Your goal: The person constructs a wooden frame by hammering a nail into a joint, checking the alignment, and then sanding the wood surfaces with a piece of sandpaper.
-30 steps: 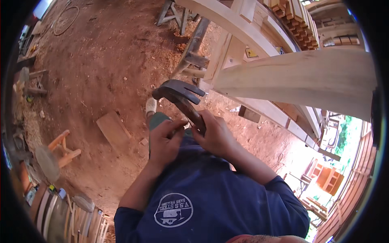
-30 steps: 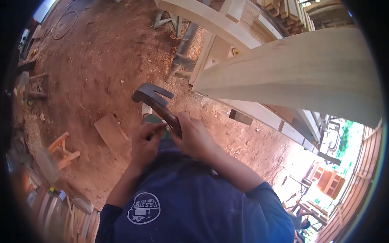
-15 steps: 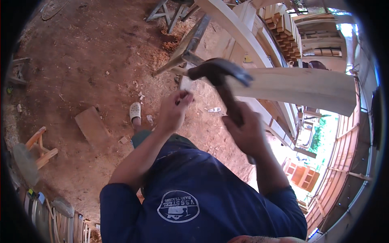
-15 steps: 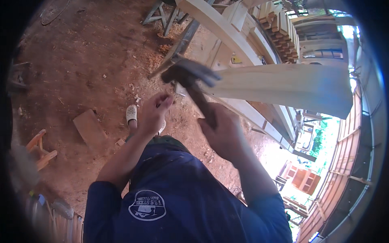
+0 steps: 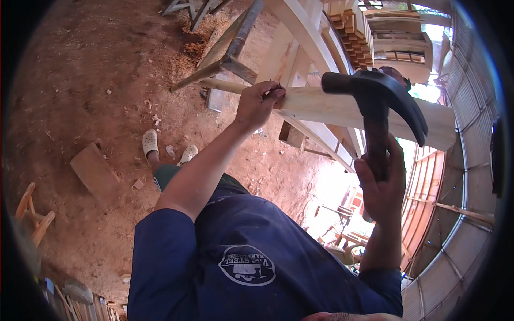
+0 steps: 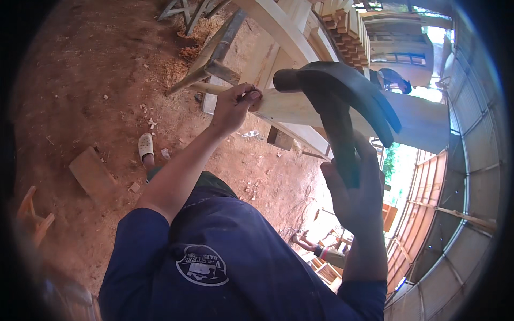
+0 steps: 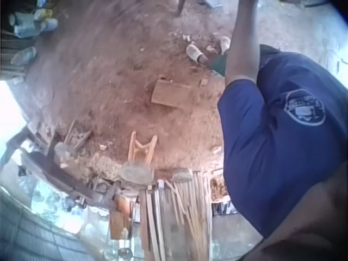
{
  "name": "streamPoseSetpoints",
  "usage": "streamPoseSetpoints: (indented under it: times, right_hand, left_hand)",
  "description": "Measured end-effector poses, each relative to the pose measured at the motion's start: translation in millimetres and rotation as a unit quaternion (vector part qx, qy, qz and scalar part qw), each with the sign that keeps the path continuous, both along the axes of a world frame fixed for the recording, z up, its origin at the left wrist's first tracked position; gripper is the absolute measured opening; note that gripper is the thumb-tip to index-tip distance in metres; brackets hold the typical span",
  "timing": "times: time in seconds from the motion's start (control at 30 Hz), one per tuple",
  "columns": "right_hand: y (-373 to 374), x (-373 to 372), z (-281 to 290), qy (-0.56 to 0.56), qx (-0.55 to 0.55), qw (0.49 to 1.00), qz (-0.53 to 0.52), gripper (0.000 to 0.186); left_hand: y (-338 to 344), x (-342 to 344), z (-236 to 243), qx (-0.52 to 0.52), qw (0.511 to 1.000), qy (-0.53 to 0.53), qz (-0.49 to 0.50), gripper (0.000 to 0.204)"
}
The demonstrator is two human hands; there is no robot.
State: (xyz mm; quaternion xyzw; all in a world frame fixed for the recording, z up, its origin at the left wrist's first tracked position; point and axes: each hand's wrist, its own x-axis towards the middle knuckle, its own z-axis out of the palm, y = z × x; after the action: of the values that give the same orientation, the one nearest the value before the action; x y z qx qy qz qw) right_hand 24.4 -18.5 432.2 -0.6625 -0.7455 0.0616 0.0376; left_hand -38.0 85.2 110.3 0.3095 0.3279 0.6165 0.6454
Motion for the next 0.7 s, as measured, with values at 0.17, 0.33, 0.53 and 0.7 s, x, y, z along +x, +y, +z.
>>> streamPoseSetpoints:
  times: [0.17, 0.33, 0.53, 0.7]
  right_hand:
    - [3, -12, -2, 0.030, -0.070, 0.993, -0.087, 0.064]
    - [15, -14, -7, 0.000, -0.093, 0.994, -0.061, 0.066]
    - [29, -26, -14, -0.039, -0.105, 0.992, -0.053, 0.070]
    - [36, -29, -12, -0.093, -0.057, 0.986, 0.127, 0.078]
  left_hand:
    - [0, 7, -1, 0.002, 0.999, -0.046, -0.012, 0.016]
    - [3, 3, 3, 0.021, 0.999, -0.026, -0.002, 0.013]
    - [4, 5, -1, 0.013, 1.000, -0.025, 0.006, 0.015]
    - [0, 9, 2, 0.004, 0.999, -0.047, 0.018, 0.014]
